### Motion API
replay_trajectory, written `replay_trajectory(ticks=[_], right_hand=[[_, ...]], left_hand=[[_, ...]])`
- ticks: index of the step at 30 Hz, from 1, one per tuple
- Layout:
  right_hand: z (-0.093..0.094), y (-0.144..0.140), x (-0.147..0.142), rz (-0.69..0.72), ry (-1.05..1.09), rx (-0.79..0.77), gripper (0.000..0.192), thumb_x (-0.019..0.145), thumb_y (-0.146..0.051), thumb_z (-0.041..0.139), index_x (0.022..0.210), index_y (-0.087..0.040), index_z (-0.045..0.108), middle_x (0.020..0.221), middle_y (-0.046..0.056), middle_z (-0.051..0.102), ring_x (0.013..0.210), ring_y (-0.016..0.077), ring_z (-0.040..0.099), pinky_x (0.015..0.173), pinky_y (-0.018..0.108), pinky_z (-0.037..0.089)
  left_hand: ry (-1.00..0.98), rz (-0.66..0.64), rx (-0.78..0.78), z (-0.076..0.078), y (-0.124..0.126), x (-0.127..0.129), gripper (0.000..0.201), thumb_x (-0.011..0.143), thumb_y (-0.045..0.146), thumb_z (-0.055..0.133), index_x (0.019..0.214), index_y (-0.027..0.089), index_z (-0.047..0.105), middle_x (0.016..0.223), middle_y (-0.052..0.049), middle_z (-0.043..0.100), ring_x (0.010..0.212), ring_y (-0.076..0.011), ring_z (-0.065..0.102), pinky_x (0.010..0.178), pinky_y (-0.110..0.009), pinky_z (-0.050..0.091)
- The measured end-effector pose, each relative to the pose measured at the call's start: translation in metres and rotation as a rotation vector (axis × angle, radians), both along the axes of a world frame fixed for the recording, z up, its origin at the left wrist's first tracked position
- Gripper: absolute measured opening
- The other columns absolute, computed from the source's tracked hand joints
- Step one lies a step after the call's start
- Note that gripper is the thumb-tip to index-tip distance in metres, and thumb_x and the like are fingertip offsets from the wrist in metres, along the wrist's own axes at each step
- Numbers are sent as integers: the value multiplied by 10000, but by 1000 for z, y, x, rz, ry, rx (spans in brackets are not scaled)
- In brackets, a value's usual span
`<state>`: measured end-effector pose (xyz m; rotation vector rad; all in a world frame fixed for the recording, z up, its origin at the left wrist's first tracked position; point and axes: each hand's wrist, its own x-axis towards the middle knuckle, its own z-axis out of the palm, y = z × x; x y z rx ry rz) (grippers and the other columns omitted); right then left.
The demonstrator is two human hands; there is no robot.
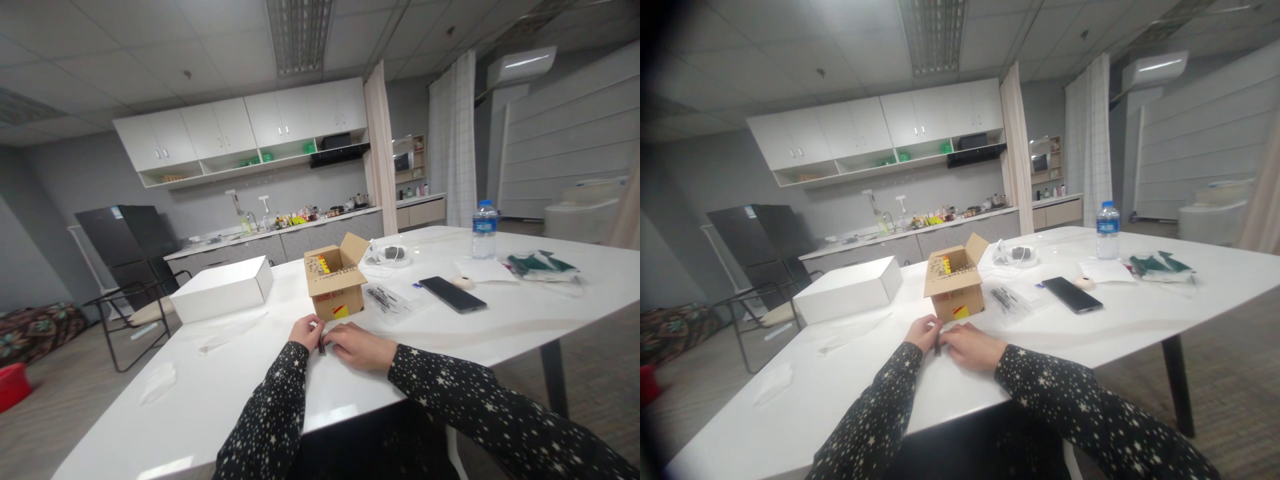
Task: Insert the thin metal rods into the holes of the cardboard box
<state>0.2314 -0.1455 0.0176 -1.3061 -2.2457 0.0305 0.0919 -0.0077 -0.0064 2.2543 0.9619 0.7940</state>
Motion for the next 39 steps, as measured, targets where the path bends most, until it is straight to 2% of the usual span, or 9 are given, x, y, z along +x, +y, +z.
replay_trajectory(ticks=[9, 13, 17, 20, 26, 30, 33, 39], right_hand=[[5, 2, 3, 35, 52, 53, 305, 813, -61, 450, 1049, -167, 612, 1027, 78, 667, 945, 179, 607, 856, 299, 443], [16, 2, 4, 7, 81, 119, 192, 834, -128, 489, 972, -161, 619, 907, 69, 668, 836, 173, 611, 755, 285, 457], [36, -2, 4, -46, 137, 178, 68, 848, -210, 518, 845, -162, 567, 776, 35, 629, 687, 139, 566, 634, 254, 430], [58, -7, 2, -57, 181, 212, 47, 849, -213, 513, 831, -169, 510, 723, 11, 589, 609, 112, 514, 558, 229, 385], [107, -13, 0, -83, 176, 346, 43, 817, -146, 501, 803, -175, 472, 704, -6, 543, 615, 106, 478, 574, 226, 348], [132, -3, 7, -137, 125, 373, 46, 795, -135, 496, 812, -176, 485, 756, 7, 555, 659, 118, 484, 591, 227, 343], [143, 12, 17, -164, 42, 340, 56, 768, -134, 512, 810, -171, 516, 806, 29, 579, 737, 140, 512, 651, 239, 367], [151, 39, 28, -309, -199, 140, 94, 761, -182, 526, 788, -162, 614, 883, 90, 648, 840, 198, 570, 722, 262, 390]], left_hand=[[59, -47, 75, 0, 5, -1, 153, 742, 292, 550, 704, 149, 593, 410, 73, 434, 399, -69, 371, 450, -185, 259], [103, -60, 80, 1, 4, -1, 113, 712, 260, 581, 705, 149, 603, 418, 82, 414, 416, -67, 356, 453, -183, 249], [109, -40, 94, 2, 3, -1, 112, 695, 251, 593, 710, 142, 617, 441, 79, 425, 433, -66, 362, 465, -186, 257], [94, -51, 89, 2, 2, -1, 157, 705, 286, 594, 742, 140, 638, 452, 75, 429, 435, -67, 361, 468, -188, 262], [98, -45, 84, 2, 1, 0, 137, 700, 282, 591, 695, 149, 619, 425, 82, 404, 428, -66, 354, 478, -185, 269], [122, -34, 81, 4, 0, 0, 144, 703, 290, 587, 703, 150, 621, 418, 87, 395, 423, -67, 344, 473, -193, 251], [141, -28, 95, 4, 0, 0, 126, 703, 270, 585, 700, 150, 623, 412, 91, 385, 420, -66, 337, 470, -196, 241], [149, -20, 94, 4, -1, 0, 115, 707, 257, 585, 697, 150, 627, 413, 92, 383, 418, -64, 337, 469, -194, 240]])
